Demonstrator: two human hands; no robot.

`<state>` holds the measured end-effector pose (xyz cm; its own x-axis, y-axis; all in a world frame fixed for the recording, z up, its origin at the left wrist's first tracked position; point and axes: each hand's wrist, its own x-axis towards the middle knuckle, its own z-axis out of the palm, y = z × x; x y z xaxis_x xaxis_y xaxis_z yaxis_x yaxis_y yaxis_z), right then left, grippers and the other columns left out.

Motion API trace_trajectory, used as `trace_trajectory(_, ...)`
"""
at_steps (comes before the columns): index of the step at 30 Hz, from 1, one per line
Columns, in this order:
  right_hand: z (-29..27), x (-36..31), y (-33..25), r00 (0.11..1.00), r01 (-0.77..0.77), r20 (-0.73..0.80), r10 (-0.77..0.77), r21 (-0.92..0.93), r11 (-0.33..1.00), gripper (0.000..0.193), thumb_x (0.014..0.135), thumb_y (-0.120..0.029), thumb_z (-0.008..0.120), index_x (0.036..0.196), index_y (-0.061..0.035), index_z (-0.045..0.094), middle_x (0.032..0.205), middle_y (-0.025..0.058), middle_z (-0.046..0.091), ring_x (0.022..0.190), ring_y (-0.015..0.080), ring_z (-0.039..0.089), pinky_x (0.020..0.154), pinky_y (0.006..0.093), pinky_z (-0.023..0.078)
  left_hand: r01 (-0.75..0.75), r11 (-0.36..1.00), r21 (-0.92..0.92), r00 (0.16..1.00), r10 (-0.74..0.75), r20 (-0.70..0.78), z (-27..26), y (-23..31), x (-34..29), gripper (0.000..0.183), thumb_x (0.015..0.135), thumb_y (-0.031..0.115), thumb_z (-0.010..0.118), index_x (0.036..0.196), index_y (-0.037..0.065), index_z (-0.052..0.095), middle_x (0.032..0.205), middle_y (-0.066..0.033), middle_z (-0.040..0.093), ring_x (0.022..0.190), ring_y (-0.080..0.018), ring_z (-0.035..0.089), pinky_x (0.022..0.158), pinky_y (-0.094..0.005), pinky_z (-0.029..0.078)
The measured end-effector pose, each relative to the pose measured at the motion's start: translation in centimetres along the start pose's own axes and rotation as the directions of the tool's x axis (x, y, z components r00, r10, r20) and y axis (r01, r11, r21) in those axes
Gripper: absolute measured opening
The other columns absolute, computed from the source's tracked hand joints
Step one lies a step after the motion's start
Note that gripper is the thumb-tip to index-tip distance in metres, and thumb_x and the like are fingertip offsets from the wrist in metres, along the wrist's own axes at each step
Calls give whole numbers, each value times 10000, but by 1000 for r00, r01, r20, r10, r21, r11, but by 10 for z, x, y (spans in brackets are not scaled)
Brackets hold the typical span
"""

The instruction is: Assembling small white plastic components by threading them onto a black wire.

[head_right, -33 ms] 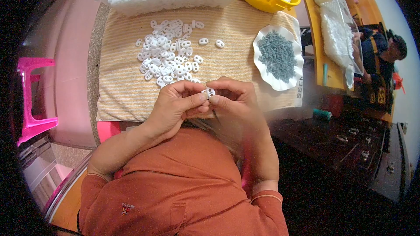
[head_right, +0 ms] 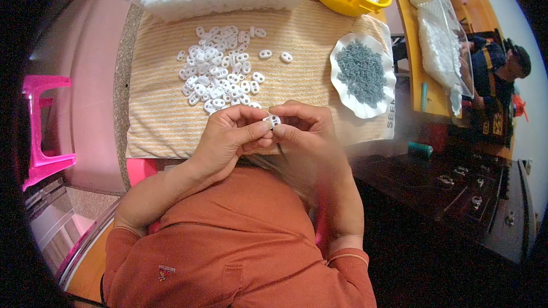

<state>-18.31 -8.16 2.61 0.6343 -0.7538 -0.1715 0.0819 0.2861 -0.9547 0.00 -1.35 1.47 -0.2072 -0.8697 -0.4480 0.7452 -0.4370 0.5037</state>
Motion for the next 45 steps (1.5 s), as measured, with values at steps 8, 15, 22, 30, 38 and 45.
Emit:
trace_trajectory(8,0,-1,1,999,16,26,-17,71,997,280,833,25,675,1109,54,636,975,104,626,886,155,612,771,263,487,14,1000,0,1000,-14,7,-1,0,0,135,872,66,680,973,2,618,864,-68,666,743,-118,652,689,-236,575)
trace_trajectory(15,3,-3,-2,1000,-1,29,-3,143,990,280,834,11,678,1106,62,633,956,103,626,870,152,614,764,264,490,43,999,-30,998,-42,56,-3,0,1,134,865,69,691,958,11,614,868,-74,665,743,-128,658,678,-246,582)
trace_trajectory(22,6,-3,-2,999,22,21,-26,157,987,289,826,-38,707,1093,53,644,929,89,619,852,144,603,748,249,476,57,997,-44,994,-53,97,-4,-1,2,143,863,74,696,971,26,615,895,-62,662,775,-131,659,694,-247,577)
trace_trajectory(30,11,-1,0,995,103,2,-104,114,988,288,801,-128,755,1032,27,681,871,52,593,761,103,521,687,219,415,56,997,-53,987,-47,154,-3,-1,3,123,864,83,698,912,45,591,853,-33,634,766,-119,649,688,-237,568)
trace_trajectory(38,14,-3,-4,995,100,20,-102,83,991,292,799,-144,760,1023,26,684,830,39,584,743,98,502,665,218,397,42,996,-77,977,-25,211,-5,-6,3,118,864,83,699,880,55,586,842,-27,628,757,-114,642,685,-233,565)
trace_trajectory(45,14,-4,0,990,141,22,-142,52,989,283,803,-120,754,1031,32,679,828,44,585,741,98,512,655,218,408,20,997,-74,977,-4,212,-4,-7,2,116,865,86,698,854,61,585,838,-26,631,759,-114,640,691,-238,564)
